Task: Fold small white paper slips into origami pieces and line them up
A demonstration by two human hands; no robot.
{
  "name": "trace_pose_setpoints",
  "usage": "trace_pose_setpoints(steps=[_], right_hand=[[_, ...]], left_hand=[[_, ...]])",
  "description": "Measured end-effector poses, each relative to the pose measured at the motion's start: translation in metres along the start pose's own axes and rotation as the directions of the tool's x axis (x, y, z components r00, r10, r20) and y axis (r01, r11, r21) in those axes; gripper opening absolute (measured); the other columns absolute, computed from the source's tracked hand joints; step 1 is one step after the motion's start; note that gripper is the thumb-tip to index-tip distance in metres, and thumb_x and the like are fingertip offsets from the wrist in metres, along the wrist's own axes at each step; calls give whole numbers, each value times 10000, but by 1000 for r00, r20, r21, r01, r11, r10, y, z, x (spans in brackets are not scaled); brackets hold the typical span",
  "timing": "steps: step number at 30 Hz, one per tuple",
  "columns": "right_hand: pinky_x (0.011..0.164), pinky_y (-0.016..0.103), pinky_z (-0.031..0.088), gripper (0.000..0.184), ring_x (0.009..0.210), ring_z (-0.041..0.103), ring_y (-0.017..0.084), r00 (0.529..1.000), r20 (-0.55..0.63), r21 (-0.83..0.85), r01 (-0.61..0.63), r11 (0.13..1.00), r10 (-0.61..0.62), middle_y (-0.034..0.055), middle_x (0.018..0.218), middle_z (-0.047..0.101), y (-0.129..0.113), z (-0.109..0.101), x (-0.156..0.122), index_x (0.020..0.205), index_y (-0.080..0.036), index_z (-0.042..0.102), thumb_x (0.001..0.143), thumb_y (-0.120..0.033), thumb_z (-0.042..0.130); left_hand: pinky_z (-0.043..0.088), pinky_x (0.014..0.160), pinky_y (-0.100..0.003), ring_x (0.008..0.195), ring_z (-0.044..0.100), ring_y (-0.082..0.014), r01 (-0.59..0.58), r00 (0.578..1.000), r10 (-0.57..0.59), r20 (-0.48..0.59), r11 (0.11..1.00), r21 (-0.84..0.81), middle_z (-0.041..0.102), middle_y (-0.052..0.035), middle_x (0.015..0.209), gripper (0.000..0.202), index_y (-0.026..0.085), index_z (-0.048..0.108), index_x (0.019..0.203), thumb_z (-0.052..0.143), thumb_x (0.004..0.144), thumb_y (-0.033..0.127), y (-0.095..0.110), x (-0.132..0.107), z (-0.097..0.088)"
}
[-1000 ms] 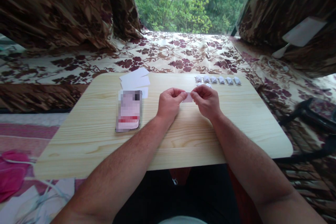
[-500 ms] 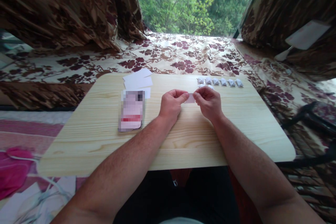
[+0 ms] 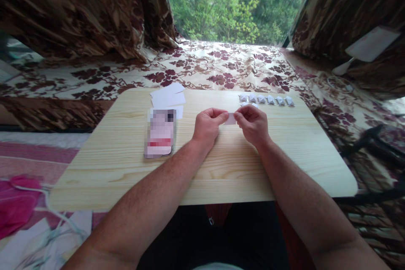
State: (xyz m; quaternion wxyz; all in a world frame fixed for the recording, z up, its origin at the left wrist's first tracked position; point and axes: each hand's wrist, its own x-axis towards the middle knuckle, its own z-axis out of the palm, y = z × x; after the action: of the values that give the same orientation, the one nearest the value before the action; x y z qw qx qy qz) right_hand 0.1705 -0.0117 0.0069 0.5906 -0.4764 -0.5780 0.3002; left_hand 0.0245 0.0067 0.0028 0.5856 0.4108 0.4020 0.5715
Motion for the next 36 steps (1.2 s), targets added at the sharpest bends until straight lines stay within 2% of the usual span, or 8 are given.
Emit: trace_pose_setpoints(steps=[13, 28, 32, 36], right_hand=[[487, 253, 362, 178, 507, 478, 97, 1000, 19, 27, -24, 999, 23, -32, 598, 573, -2, 0, 1, 748, -195, 629, 818, -337, 709], [490, 256, 366, 170, 514, 479, 98, 1000, 22, 32, -8, 999, 7, -30, 607, 576, -3, 1, 0, 742, -197, 632, 815, -327, 712], [497, 256, 375, 178, 522, 487, 101, 1000, 13, 33, -16, 999, 16, -31, 610, 580, -4, 1, 0, 744, -200, 629, 814, -341, 713], [489, 254, 357, 159, 510, 478, 97, 1000, 7, 46, -17, 999, 17, -36, 591, 570, -3, 1, 1, 738, -194, 629, 810, -312, 710]], left_hand=[[438, 656, -263, 635, 585, -108, 61, 998, -62, -10, 996, -71, 666, -12, 679, 257, 142, 717, 742, 878, 584, 263, 2, 1, -1], [427, 638, -243, 642, 598, -104, 200, 979, -205, 6, 949, -242, 641, 5, 666, 320, 147, 646, 657, 906, 482, 209, 14, -3, 4], [435, 638, -244, 652, 602, -110, 189, 982, -190, 16, 953, -239, 633, 9, 662, 332, 152, 641, 656, 913, 493, 251, 12, -3, 4], [431, 637, -249, 618, 568, -100, 84, 996, -85, -8, 992, -96, 634, 4, 650, 290, 148, 680, 687, 893, 560, 298, 8, -1, 2]])
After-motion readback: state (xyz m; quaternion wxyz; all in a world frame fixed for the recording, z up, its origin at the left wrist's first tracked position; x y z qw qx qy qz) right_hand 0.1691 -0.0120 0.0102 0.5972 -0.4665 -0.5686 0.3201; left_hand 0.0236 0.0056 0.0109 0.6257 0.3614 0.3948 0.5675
